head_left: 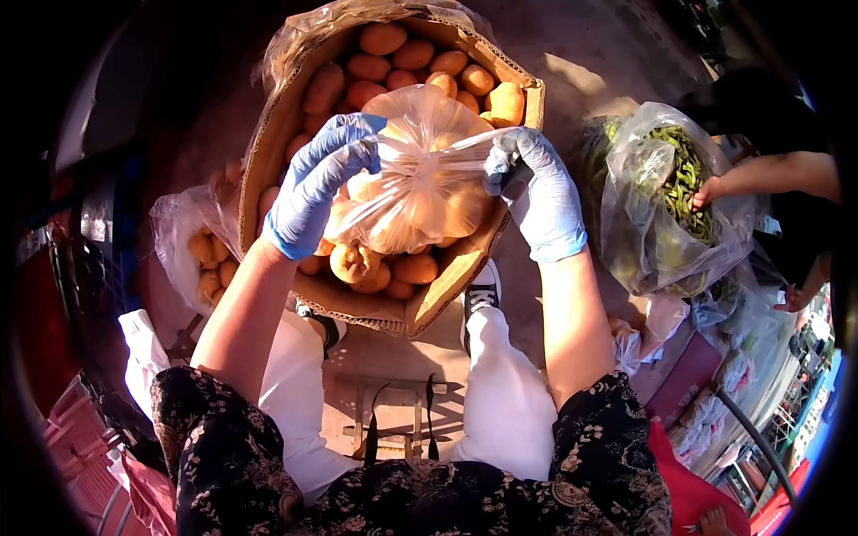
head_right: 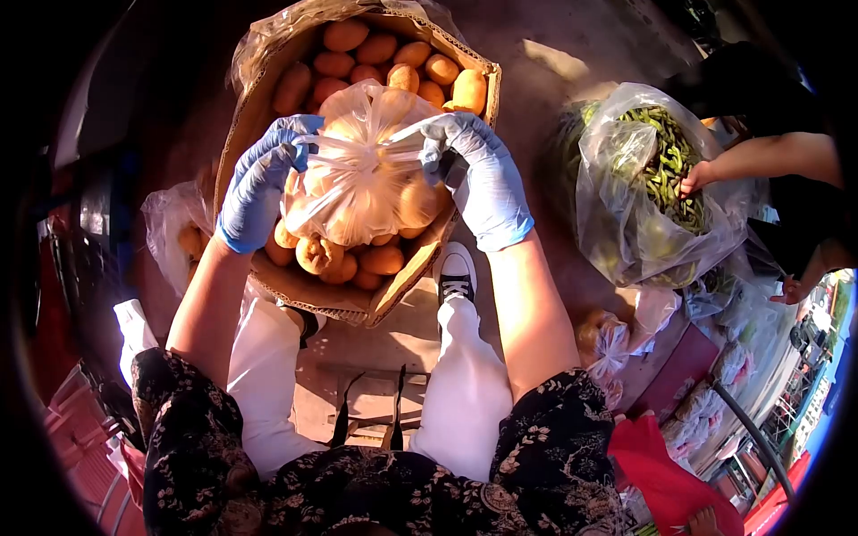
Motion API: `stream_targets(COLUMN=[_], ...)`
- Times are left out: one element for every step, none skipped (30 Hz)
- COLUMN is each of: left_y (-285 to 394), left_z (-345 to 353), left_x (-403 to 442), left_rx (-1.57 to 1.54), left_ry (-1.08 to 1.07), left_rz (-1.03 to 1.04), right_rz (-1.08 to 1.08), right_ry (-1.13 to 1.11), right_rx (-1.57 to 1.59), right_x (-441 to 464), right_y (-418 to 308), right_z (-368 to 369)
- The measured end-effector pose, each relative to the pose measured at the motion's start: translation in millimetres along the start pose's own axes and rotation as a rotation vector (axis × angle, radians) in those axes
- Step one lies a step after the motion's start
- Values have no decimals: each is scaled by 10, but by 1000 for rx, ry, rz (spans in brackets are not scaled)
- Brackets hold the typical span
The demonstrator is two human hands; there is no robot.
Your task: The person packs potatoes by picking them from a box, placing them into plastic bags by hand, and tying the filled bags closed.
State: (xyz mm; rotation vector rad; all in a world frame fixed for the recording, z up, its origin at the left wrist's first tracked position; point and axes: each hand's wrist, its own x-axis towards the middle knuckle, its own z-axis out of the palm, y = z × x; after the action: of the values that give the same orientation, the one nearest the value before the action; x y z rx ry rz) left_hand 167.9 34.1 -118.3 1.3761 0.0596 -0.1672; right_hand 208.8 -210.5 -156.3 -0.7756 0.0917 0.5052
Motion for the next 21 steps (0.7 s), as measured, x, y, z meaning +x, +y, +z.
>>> stream_targets(left_y=[172, 310, 389, 420, 402, 384, 379, 368, 337, 237, 167, 92, -70, -213, -237, -162, -49, 111, 217, 395, 429], left_z=[62, 133, 248, 314, 327, 318, 288, 236, 173, 90, -76, -291, -558, -726, -695, -522, -366, -234, -224, -38, 34], left_x=[75, 137, 169, 223, 233, 240, 242, 213, 156, 129, 142, 175, 197, 188, 162, 108, 61, 31, 13, -41, -90], left_rx=[428, 854, 929, 970, 969, 972, 955, 937, 957, 495, 349, 199, 146, 89, 17, -99, -221, -345, -493, -332, -254], left_ry=[-106, -205, -213, -266, -217, -166, -140, -114, -35, 64, 158, 251, 305, 356, 371, 329, 258, 180, -44, -65, -88], left_rz=[238, 479, 513, 585, 598, 613, 596, 575, 521, 385, 271, 161, -37, -240, -455, -534, -527, -530, -487, -387, -412], right_rz=[-53, -104, -184, -298, -446, -503, -451, -393, -291, -192, -104, -3, -86, -164, -226, -270, -354, -414, -420, -494, -421], right_ry=[-25, -48, -134, -263, -373, -333, -296, -258, -177, -99, 15, 17, -28, -69, -96, -153, -321, -288, -148, -284, -530], right_rx=[-213, -429, -540, -781, -998, -1082, -1036, -988, -798, -610, -337, -110, -77, -42, -104, -66, -74, -102, -29, 64, 93], right_x=[-12, -23, 27, 41, 54, 73, 76, 62, 47, 39, -2, -66, -78, -109, -156, -186, -226, -304, -448, -507, -552], right_y=[-50, -37, 101, 130, 158, 196, 201, 217, 273, 291, 286, 192, 121, 63, -22, -114, -244, -405, -545, -741, -954], right_z=[144, 280, 378, 424, 470, 494, 500, 503, 426, 390, 369, 526, 585, 630, 709, 789, 804, 855, 929, 944, 790])
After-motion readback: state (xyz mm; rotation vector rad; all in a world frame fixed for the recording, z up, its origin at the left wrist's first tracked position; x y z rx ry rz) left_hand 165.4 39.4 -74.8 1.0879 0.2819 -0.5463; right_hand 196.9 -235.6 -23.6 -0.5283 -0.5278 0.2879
